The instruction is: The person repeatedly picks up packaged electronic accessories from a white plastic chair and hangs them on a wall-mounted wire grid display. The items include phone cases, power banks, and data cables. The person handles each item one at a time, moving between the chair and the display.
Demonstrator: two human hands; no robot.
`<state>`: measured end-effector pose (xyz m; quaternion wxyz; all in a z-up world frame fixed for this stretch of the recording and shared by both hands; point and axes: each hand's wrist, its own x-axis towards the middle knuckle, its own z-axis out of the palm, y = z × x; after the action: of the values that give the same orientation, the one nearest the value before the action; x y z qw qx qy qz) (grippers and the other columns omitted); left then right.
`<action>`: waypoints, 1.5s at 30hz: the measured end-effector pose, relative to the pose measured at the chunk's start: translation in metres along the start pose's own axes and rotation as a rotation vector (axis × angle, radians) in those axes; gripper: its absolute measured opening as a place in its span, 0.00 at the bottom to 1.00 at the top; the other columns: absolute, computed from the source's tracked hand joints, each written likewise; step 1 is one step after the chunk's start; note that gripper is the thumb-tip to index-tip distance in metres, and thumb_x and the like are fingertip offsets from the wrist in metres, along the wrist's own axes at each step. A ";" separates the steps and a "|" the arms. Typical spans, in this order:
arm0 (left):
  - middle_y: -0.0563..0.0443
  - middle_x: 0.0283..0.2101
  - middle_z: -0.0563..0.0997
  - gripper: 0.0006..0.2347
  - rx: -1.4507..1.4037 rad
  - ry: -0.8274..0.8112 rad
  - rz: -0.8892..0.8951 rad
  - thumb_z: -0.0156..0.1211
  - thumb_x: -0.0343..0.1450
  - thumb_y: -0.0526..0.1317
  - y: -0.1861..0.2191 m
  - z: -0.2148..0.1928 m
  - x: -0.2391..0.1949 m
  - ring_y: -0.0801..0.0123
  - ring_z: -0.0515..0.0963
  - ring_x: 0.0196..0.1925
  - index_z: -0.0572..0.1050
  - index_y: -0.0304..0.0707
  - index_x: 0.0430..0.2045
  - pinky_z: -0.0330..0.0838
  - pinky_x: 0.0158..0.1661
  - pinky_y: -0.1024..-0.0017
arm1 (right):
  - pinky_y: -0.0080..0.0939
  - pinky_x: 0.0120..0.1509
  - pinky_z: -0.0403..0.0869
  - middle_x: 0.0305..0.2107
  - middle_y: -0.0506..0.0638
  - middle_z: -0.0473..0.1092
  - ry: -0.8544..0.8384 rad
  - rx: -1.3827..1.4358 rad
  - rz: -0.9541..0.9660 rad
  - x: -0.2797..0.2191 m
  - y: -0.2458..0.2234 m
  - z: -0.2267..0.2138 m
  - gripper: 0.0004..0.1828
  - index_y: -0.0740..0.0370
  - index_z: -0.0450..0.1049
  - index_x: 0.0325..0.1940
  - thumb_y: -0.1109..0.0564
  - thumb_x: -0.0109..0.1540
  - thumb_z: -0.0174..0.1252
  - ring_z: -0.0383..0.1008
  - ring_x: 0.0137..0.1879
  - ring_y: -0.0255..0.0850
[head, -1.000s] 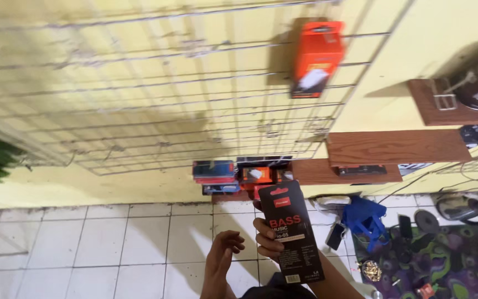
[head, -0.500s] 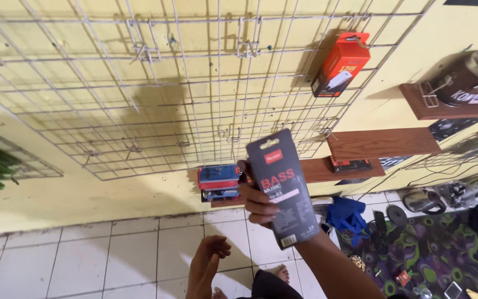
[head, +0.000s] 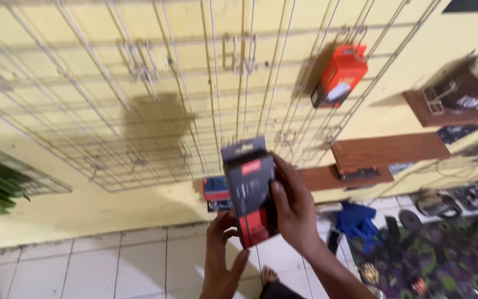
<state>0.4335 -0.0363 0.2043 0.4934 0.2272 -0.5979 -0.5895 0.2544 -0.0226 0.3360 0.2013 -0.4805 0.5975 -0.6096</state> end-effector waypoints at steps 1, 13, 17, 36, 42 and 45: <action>0.35 0.63 0.69 0.34 0.039 0.018 0.089 0.64 0.69 0.36 -0.012 0.004 0.011 0.53 0.72 0.62 0.52 0.25 0.68 0.70 0.56 0.62 | 0.38 0.65 0.69 0.55 0.57 0.71 -0.011 -0.051 -0.011 0.001 0.003 -0.005 0.28 0.69 0.60 0.74 0.67 0.68 0.47 0.72 0.61 0.42; 0.47 0.62 0.79 0.27 -0.266 -0.104 -0.432 0.40 0.75 0.57 -0.116 0.009 0.215 0.62 0.83 0.56 0.62 0.52 0.69 0.79 0.55 0.64 | 0.46 0.63 0.74 0.56 0.60 0.70 -0.188 -0.184 -0.416 0.117 0.022 -0.050 0.42 0.67 0.56 0.74 0.68 0.56 0.63 0.76 0.61 0.49; 0.44 0.66 0.73 0.34 0.067 -0.155 0.082 0.57 0.70 0.39 0.044 -0.003 0.235 0.60 0.80 0.61 0.51 0.43 0.73 0.76 0.56 0.64 | 0.47 0.63 0.75 0.58 0.60 0.68 -0.188 -0.061 -0.473 0.152 -0.048 -0.027 0.46 0.66 0.53 0.76 0.69 0.55 0.64 0.75 0.62 0.48; 0.46 0.60 0.74 0.38 0.448 -0.200 0.539 0.60 0.69 0.29 0.305 -0.035 0.323 0.67 0.81 0.43 0.47 0.47 0.75 0.79 0.39 0.70 | 0.36 0.43 0.80 0.47 0.53 0.68 0.226 -0.123 -0.548 0.213 -0.224 0.069 0.38 0.60 0.56 0.76 0.67 0.61 0.58 0.79 0.41 0.36; 0.46 0.50 0.73 0.39 0.390 -0.274 0.400 0.61 0.69 0.30 0.254 -0.037 0.300 0.66 0.80 0.39 0.44 0.47 0.75 0.79 0.37 0.72 | 0.35 0.42 0.80 0.44 0.53 0.68 0.311 -0.178 -0.469 0.197 -0.185 0.074 0.31 0.65 0.62 0.72 0.67 0.64 0.57 0.77 0.41 0.36; 0.47 0.53 0.73 0.37 0.382 -0.263 0.445 0.60 0.71 0.30 0.239 -0.033 0.300 0.67 0.80 0.40 0.45 0.46 0.75 0.77 0.36 0.71 | 0.35 0.40 0.79 0.43 0.52 0.68 0.297 -0.162 -0.389 0.195 -0.174 0.075 0.30 0.66 0.62 0.72 0.67 0.64 0.56 0.78 0.38 0.35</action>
<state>0.4133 -0.2601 0.5171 0.4772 0.1011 -0.7913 -0.3686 0.2845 -0.1873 0.5508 -0.0486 -0.5062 0.5636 -0.6509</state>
